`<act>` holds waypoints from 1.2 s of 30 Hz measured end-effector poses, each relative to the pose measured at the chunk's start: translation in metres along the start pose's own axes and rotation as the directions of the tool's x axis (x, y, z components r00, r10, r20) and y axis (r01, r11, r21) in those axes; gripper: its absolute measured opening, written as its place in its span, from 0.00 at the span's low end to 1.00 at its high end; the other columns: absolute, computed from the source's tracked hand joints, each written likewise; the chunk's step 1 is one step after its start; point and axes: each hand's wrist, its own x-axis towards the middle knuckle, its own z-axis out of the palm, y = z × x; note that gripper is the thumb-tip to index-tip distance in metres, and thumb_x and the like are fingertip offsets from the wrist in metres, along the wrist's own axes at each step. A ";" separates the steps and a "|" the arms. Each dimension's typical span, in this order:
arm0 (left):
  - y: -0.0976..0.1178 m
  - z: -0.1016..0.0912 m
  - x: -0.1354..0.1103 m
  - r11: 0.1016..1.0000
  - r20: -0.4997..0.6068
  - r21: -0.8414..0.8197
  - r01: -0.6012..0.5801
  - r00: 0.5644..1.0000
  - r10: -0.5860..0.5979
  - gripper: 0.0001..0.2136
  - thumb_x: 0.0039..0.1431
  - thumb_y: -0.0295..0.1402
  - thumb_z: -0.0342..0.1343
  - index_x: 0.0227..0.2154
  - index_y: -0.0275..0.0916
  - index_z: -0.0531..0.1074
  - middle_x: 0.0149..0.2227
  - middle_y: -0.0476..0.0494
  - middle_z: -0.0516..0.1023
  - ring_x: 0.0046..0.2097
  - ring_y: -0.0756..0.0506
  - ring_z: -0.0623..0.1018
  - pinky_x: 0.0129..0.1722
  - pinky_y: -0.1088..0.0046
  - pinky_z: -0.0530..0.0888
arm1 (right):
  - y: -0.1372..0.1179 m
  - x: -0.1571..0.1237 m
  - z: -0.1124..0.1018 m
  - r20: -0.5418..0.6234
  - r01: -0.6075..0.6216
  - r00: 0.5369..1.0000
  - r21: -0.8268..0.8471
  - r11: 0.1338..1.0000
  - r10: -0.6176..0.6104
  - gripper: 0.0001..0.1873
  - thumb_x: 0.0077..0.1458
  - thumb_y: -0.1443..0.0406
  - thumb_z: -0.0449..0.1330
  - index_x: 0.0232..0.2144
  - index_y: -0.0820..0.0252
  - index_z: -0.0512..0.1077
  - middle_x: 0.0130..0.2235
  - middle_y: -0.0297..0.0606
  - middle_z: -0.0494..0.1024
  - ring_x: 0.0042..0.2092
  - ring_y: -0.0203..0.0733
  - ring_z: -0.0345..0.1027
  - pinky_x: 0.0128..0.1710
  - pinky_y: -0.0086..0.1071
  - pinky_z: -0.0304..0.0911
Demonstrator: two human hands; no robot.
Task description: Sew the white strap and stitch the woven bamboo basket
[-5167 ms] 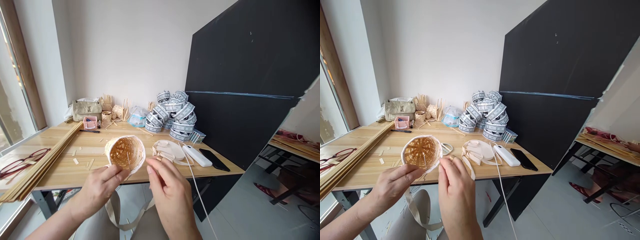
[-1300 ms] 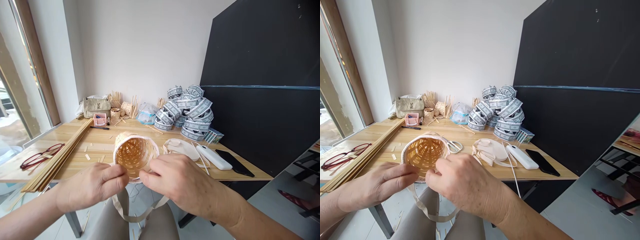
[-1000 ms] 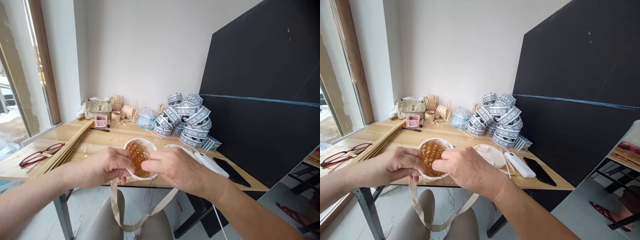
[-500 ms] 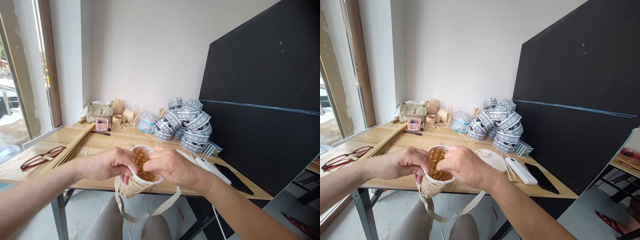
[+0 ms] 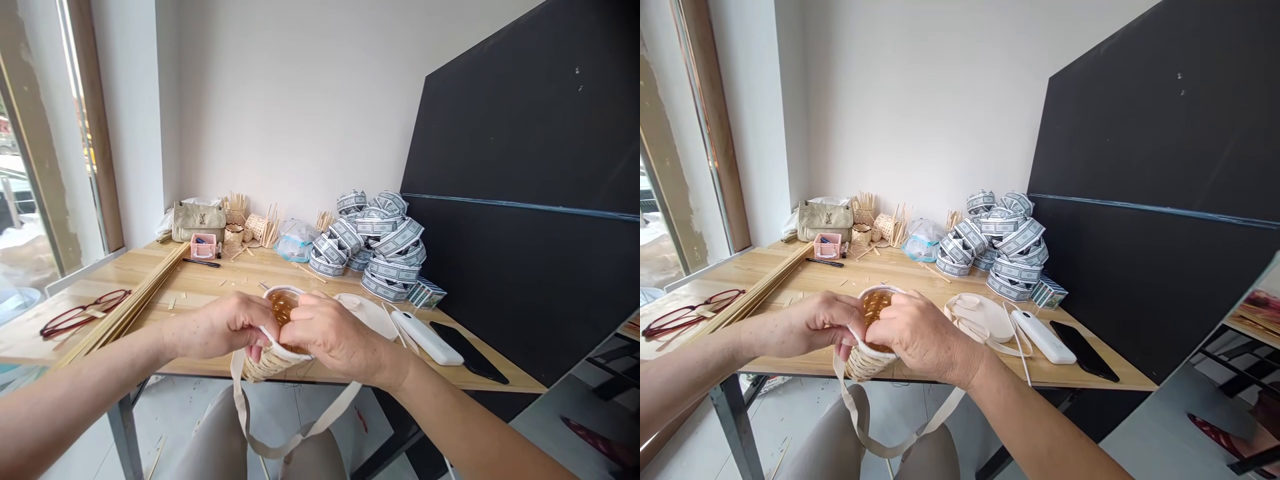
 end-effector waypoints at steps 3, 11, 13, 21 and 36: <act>-0.002 0.000 0.001 0.998 -0.020 -0.063 0.031 0.999 -0.033 0.09 0.59 0.27 0.46 0.31 0.32 0.72 0.30 0.45 0.67 0.26 0.53 0.74 0.26 0.81 0.73 | -0.001 0.002 -0.001 -0.006 -0.088 0.996 0.056 0.995 0.088 0.13 0.57 0.73 0.49 0.22 0.62 0.65 0.23 0.30 0.67 0.27 0.33 0.54 0.32 0.29 0.50; -0.002 0.001 -0.002 0.997 -0.164 -0.024 0.072 0.984 -0.075 0.09 0.58 0.28 0.46 0.29 0.33 0.71 0.27 0.47 0.69 0.25 0.51 0.75 0.26 0.79 0.72 | -0.014 0.012 -0.022 0.094 -0.358 0.933 0.115 0.927 0.348 0.11 0.53 0.72 0.55 0.40 0.63 0.65 0.36 0.37 0.71 0.38 0.39 0.63 0.36 0.31 0.59; -0.001 0.002 -0.003 0.996 -0.201 -0.013 0.089 0.975 -0.090 0.08 0.58 0.27 0.47 0.28 0.34 0.71 0.25 0.48 0.70 0.25 0.51 0.75 0.26 0.79 0.72 | -0.016 0.013 -0.020 0.040 -0.346 0.938 0.110 0.932 0.343 0.22 0.50 0.71 0.57 0.48 0.65 0.60 0.42 0.42 0.70 0.42 0.42 0.63 0.41 0.34 0.60; -0.001 0.005 -0.003 0.995 -0.278 -0.053 0.087 0.955 -0.098 0.08 0.57 0.28 0.49 0.28 0.34 0.72 0.24 0.48 0.71 0.24 0.51 0.75 0.25 0.79 0.72 | -0.015 0.017 -0.004 -0.063 -0.312 0.947 0.065 0.948 0.316 0.27 0.48 0.74 0.52 0.53 0.66 0.56 0.45 0.45 0.69 0.46 0.43 0.63 0.45 0.36 0.61; -0.012 0.008 -0.006 0.993 -0.432 0.054 0.100 0.899 -0.067 0.06 0.56 0.29 0.48 0.29 0.36 0.70 0.24 0.49 0.72 0.25 0.52 0.74 0.25 0.81 0.72 | -0.025 0.019 0.005 -0.371 -0.168 0.927 -0.517 0.839 -0.043 0.10 0.59 0.71 0.51 0.29 0.62 0.71 0.30 0.37 0.69 0.31 0.38 0.60 0.31 0.31 0.58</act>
